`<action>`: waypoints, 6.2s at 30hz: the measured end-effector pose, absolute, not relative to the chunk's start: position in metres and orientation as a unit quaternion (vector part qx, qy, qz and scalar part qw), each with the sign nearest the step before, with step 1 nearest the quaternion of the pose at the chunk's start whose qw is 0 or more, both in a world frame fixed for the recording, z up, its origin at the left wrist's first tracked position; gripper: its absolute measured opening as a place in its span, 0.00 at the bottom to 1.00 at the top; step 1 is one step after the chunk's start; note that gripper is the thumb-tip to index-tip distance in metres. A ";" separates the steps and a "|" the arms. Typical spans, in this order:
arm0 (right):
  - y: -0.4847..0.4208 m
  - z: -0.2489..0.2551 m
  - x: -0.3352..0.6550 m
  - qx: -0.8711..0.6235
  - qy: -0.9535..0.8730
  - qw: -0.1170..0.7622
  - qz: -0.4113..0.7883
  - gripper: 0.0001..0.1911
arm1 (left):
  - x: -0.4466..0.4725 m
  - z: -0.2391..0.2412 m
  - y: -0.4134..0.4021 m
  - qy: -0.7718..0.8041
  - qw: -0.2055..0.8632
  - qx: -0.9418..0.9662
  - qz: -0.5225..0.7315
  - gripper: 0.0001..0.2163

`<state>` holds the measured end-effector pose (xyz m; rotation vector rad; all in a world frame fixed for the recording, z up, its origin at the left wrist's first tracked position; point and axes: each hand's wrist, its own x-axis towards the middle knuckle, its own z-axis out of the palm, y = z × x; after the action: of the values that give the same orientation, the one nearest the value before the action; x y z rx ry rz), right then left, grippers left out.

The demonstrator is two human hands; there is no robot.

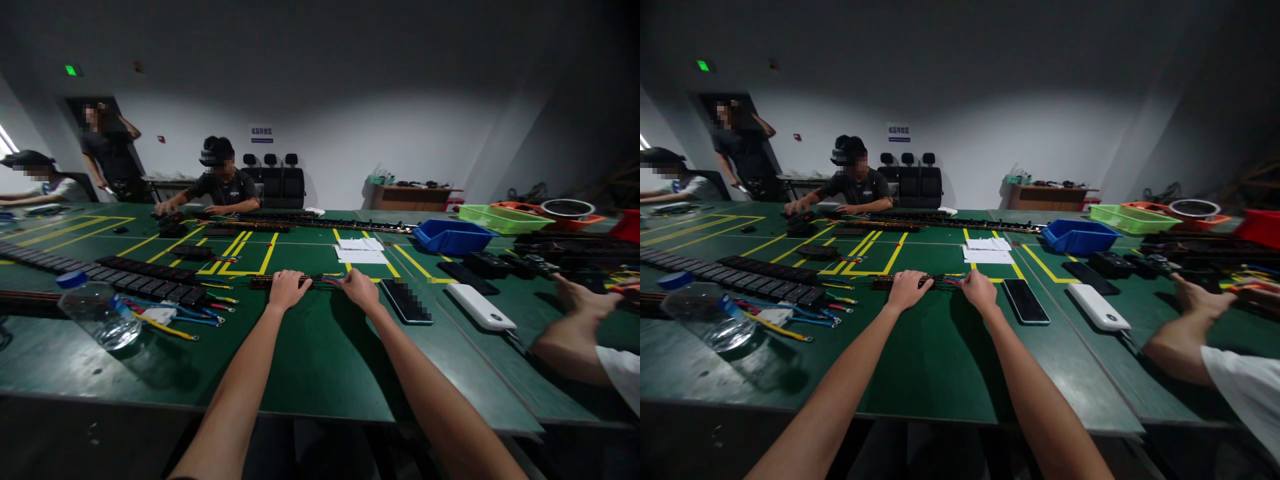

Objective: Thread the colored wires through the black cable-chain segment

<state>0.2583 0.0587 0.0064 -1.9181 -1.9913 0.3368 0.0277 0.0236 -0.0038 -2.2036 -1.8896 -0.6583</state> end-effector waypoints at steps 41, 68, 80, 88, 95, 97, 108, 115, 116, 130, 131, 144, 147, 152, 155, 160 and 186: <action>0.080 -0.012 0.255 -0.598 -0.681 0.377 0.191 0.20 | 0.027 -0.003 0.027 -0.626 0.074 -0.744 -0.220 0.25; 0.062 0.003 0.259 -0.683 -0.678 0.228 0.148 0.22 | 0.026 -0.004 0.025 -0.630 0.070 -0.741 -0.221 0.25; 0.067 -0.005 0.257 -0.629 -0.713 0.299 0.076 0.12 | 0.027 -0.004 0.025 -0.633 0.072 -0.739 -0.220 0.25; 0.066 -0.005 0.261 -0.637 -0.713 0.272 0.114 0.14 | 0.026 -0.003 0.023 -0.628 0.062 -0.742 -0.226 0.25; 0.063 -0.001 0.257 -0.632 -0.711 0.291 0.100 0.13 | 0.025 -0.005 0.025 -0.628 0.065 -0.741 -0.227 0.25; 0.063 -0.001 0.257 -0.638 -0.708 0.288 0.098 0.13 | 0.025 -0.007 0.026 -0.626 0.073 -0.742 -0.229 0.26; 0.063 -0.007 0.259 -0.654 -0.707 0.243 0.116 0.13 | 0.024 -0.011 0.028 -0.627 0.086 -0.739 -0.229 0.25; 0.064 -0.007 0.255 -0.607 -0.704 0.362 0.072 0.13 | 0.024 -0.009 0.027 -0.624 0.079 -0.742 -0.232 0.26; 0.064 -0.007 0.254 -0.599 -0.705 0.374 0.066 0.13 | 0.024 -0.009 0.027 -0.624 0.082 -0.742 -0.231 0.26; 0.058 -0.008 0.254 -0.655 -0.702 0.275 0.056 0.17 | 0.025 -0.005 0.026 -0.628 0.065 -0.741 -0.227 0.25; 0.058 -0.009 0.254 -0.657 -0.700 0.272 0.059 0.17 | 0.026 -0.005 0.026 -0.628 0.066 -0.741 -0.227 0.25; 0.060 -0.021 0.257 -0.660 -0.672 0.327 0.082 0.15 | 0.025 -0.006 0.028 -0.623 0.060 -0.745 -0.229 0.26; 0.059 -0.021 0.258 -0.654 -0.671 0.341 0.069 0.17 | 0.025 -0.006 0.028 -0.622 0.054 -0.746 -0.231 0.26; 0.054 -0.016 0.258 -0.649 -0.690 0.316 0.051 0.21 | 0.026 -0.004 0.026 -0.625 0.061 -0.744 -0.227 0.26; 0.052 -0.013 0.257 -0.655 -0.699 0.279 0.067 0.24 | 0.027 -0.002 0.025 -0.626 0.060 -0.745 -0.224 0.26; 0.052 -0.011 0.256 -0.652 -0.712 0.240 0.104 0.26 | 0.027 -0.002 0.025 -0.631 0.066 -0.742 -0.219 0.25; 0.053 -0.010 0.257 -0.644 -0.701 0.281 0.125 0.19 | 0.025 -0.006 0.026 -0.626 0.053 -0.745 -0.226 0.26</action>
<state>0.2575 0.0531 -0.0102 -1.7254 -1.8791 0.3343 0.0254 0.0258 -0.0058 -2.2639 -1.9036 -0.6861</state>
